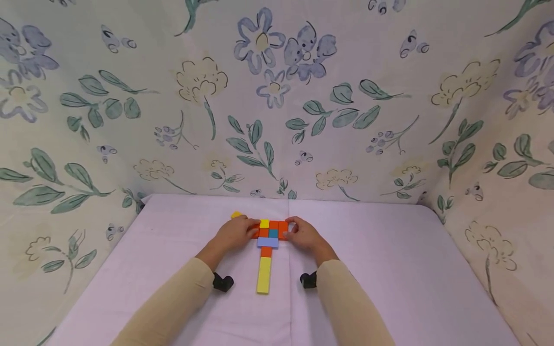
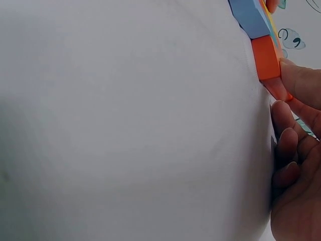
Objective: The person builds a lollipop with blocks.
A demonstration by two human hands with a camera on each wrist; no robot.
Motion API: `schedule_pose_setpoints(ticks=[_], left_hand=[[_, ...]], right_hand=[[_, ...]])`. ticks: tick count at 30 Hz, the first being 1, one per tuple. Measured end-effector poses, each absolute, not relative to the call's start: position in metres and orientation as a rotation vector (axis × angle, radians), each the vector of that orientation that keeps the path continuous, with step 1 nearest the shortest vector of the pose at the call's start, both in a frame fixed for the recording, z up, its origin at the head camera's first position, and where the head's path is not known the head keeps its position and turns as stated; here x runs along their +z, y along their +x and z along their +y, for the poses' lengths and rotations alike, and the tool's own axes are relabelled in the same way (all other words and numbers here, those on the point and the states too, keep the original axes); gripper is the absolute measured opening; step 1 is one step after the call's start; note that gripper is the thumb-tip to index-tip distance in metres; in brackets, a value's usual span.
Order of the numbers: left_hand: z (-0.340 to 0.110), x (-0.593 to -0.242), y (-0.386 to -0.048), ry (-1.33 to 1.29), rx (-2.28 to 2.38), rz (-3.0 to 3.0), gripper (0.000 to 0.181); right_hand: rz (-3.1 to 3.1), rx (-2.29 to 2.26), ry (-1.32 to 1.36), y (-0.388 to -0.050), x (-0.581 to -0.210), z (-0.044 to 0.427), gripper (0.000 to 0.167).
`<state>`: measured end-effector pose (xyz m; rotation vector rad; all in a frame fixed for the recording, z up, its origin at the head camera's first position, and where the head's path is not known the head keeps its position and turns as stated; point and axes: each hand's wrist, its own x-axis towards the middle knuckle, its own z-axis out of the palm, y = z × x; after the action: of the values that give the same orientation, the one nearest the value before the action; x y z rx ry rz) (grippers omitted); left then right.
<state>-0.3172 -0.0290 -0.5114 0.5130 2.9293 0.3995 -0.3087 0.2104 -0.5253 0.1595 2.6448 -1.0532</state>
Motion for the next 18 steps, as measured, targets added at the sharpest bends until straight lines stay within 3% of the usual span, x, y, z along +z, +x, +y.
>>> schedule_pose_setpoints(ticks=[18], left_hand=[[-0.0301, -0.5177, -0.3142, 0.581, 0.35, 2.893, 0.041]], right_hand=[[2.668, -1.031, 0.095, -0.3055, -0.5219, 0.2102, 0.048]])
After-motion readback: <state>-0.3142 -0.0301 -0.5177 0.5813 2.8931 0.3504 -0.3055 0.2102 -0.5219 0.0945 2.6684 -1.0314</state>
